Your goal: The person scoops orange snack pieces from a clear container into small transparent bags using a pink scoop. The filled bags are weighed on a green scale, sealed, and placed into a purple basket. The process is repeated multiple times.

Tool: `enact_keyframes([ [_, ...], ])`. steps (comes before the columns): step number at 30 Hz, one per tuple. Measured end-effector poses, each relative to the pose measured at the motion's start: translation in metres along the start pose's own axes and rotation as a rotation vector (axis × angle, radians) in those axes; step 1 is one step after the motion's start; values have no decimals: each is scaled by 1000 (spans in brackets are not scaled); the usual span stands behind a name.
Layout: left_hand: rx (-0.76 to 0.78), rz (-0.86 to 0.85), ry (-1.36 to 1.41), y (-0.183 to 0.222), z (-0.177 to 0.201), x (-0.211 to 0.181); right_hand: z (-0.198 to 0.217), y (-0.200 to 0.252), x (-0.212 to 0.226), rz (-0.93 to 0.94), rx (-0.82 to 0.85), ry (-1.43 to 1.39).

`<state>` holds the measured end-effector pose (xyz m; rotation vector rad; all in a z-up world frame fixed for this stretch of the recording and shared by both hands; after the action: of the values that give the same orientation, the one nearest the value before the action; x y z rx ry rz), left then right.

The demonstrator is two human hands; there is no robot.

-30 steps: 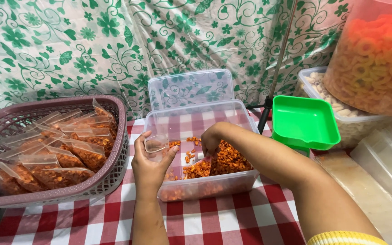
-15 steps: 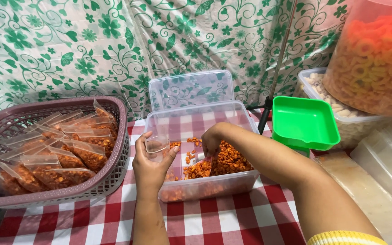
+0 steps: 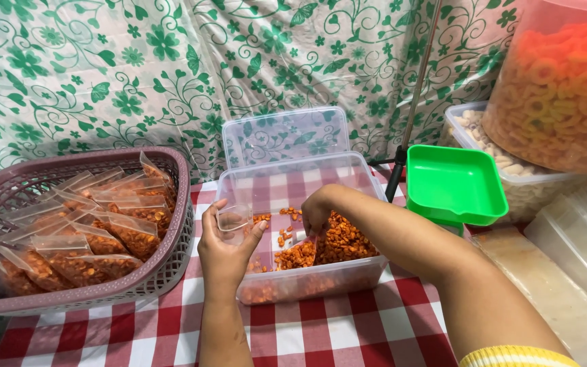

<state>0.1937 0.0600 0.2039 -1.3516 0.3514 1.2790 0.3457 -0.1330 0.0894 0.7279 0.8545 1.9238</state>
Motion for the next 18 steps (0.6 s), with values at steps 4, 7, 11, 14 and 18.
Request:
enact_keyframes([
  [4, 5, 14, 2, 0, -1, 1, 2, 7, 1, 9, -21, -39],
  [7, 13, 41, -6, -1, -2, 5, 4, 10, 0, 14, -13, -54],
  [11, 36, 76, -35, -2, -5, 12, 10, 23, 0, 16, -29, -73],
  [14, 25, 55, -15, -3, -3, 6, 14, 43, -9, -22, -56, -125],
  [18, 36, 91, -13, -1, -2, 1, 36, 82, -17, -40, -126, -160],
])
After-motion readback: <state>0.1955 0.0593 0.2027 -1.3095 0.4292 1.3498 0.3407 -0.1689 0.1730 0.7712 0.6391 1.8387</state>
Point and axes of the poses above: each hand's wrist, its own y-axis away from the middle knuckle, its own z-axis out of the back of the hand, x = y × z, the point moved 7 cm from there along -y, towards the middle knuckle, and after that the axes turned 9 degrees about -z, right-handed, at the moved point
